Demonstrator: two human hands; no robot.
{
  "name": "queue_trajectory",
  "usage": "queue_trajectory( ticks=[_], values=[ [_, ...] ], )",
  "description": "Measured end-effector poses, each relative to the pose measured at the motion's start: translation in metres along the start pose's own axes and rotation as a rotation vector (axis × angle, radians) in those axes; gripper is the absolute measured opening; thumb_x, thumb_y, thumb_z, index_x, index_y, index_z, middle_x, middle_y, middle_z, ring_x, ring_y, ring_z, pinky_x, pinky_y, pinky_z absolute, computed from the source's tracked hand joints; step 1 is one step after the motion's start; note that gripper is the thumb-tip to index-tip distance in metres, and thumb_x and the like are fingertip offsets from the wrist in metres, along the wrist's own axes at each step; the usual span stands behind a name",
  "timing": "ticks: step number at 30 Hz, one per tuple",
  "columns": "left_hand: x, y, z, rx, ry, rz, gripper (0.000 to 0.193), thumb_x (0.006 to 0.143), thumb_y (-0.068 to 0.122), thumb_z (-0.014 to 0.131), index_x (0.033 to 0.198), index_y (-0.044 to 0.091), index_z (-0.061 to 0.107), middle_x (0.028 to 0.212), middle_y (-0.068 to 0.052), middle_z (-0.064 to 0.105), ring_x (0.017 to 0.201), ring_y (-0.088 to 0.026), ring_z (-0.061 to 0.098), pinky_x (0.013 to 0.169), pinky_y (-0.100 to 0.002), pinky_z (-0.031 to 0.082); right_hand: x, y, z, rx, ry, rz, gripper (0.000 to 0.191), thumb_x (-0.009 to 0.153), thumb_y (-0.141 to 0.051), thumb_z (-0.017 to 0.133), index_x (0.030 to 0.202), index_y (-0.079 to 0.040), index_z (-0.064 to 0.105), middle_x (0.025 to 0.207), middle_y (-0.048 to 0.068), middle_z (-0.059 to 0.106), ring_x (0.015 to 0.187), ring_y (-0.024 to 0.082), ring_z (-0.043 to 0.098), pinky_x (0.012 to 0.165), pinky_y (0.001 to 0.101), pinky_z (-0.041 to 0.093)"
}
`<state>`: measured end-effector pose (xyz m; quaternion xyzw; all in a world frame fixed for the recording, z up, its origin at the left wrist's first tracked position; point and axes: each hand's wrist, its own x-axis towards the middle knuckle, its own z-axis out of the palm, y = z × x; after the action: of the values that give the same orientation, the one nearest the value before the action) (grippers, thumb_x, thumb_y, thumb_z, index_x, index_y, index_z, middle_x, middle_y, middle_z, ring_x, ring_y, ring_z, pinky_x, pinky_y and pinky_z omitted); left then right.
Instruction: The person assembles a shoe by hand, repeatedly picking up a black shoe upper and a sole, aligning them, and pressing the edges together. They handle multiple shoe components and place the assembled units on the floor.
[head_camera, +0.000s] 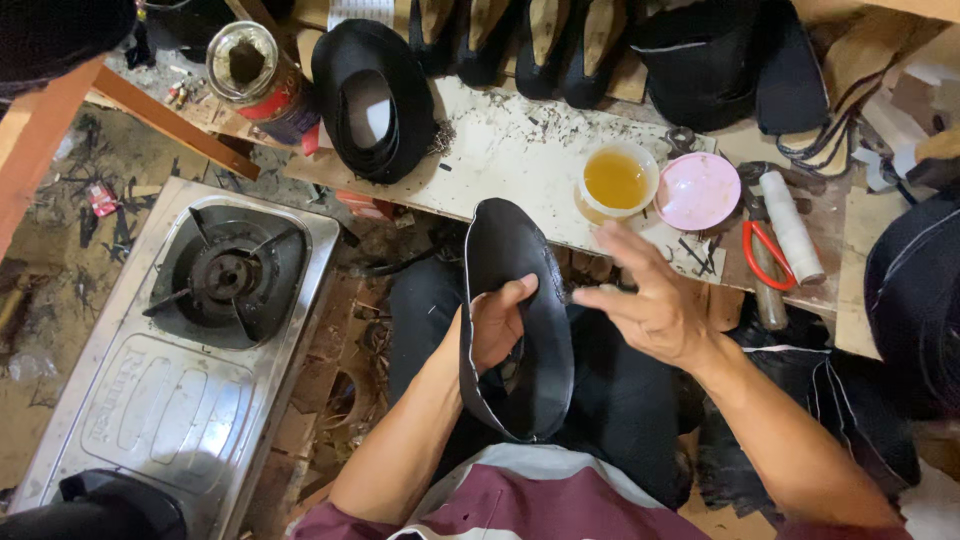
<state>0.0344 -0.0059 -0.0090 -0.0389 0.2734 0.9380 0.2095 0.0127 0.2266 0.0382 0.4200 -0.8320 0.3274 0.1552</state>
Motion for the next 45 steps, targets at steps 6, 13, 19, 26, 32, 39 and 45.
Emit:
queue_trajectory(
  ticks=[6,13,19,26,32,39,45],
  values=[
    [0.009,-0.004,0.002,-0.025,0.053,-0.028,0.028,0.096,0.007,0.063,0.123,0.000,0.063,0.115,-0.010,0.070,0.107,-0.023,0.069,0.097,-0.039,0.056,-0.008,-0.002,0.004,0.059,-0.069,0.068,0.047,0.080,0.007,0.071,0.119,-0.017,0.075,0.153,0.020,0.047,0.146,0.039,0.045,0.119,0.0465,0.040],
    [0.022,-0.006,-0.019,0.221,0.196,-0.046,0.028,0.101,0.017,0.062,0.113,-0.008,0.063,0.101,-0.014,0.063,0.088,-0.025,0.062,0.080,-0.043,0.051,-0.025,-0.019,0.024,0.478,0.074,0.448,0.041,0.085,0.005,0.074,0.124,-0.002,0.066,0.136,0.016,0.056,0.100,0.018,0.070,0.086,0.0300,0.059],
    [0.013,-0.006,-0.017,0.423,0.058,-0.306,0.019,0.096,0.021,0.065,0.089,0.003,0.065,0.083,-0.003,0.070,0.075,-0.014,0.069,0.068,-0.030,0.056,-0.032,-0.016,0.030,0.602,0.180,0.632,0.040,0.087,0.004,0.072,0.126,0.001,0.065,0.124,0.013,0.057,0.092,0.015,0.071,0.077,0.0265,0.059],
    [0.018,-0.004,-0.021,0.759,0.097,-0.159,0.041,0.098,0.031,0.066,0.066,0.008,0.055,0.055,0.005,0.045,0.044,-0.006,0.036,0.039,-0.028,0.024,-0.033,-0.021,0.022,0.103,-0.034,0.202,0.043,0.082,0.004,0.071,0.124,-0.006,0.069,0.146,0.019,0.052,0.114,0.028,0.067,0.093,0.0366,0.058],
    [0.020,-0.012,-0.020,0.926,0.033,-0.117,0.055,0.094,0.037,0.065,0.049,0.008,0.050,0.044,0.003,0.042,0.039,-0.007,0.036,0.038,-0.031,0.025,-0.030,-0.008,0.013,-0.106,-0.053,0.165,0.054,0.075,0.006,0.071,0.127,-0.010,0.071,0.148,0.023,0.050,0.120,0.036,0.066,0.099,0.0430,0.056],
    [0.023,-0.007,-0.016,0.849,0.038,-0.171,0.046,0.097,0.035,0.063,0.061,0.008,0.055,0.049,0.006,0.042,0.041,-0.005,0.036,0.038,-0.028,0.023,-0.040,-0.012,0.004,-0.125,0.053,0.046,0.041,0.082,0.003,0.075,0.118,-0.017,0.074,0.139,0.015,0.057,0.122,0.036,0.064,0.104,0.0436,0.055],
    [0.026,-0.009,-0.003,0.574,-0.090,-0.182,0.041,0.105,0.029,0.062,0.075,0.001,0.060,0.053,0.005,0.048,0.041,-0.005,0.037,0.038,-0.026,0.024,-0.047,-0.024,0.000,-0.153,0.004,-0.017,0.035,0.081,0.000,0.079,0.112,-0.017,0.078,0.135,0.012,0.059,0.117,0.034,0.066,0.098,0.0427,0.057]
  ],
)
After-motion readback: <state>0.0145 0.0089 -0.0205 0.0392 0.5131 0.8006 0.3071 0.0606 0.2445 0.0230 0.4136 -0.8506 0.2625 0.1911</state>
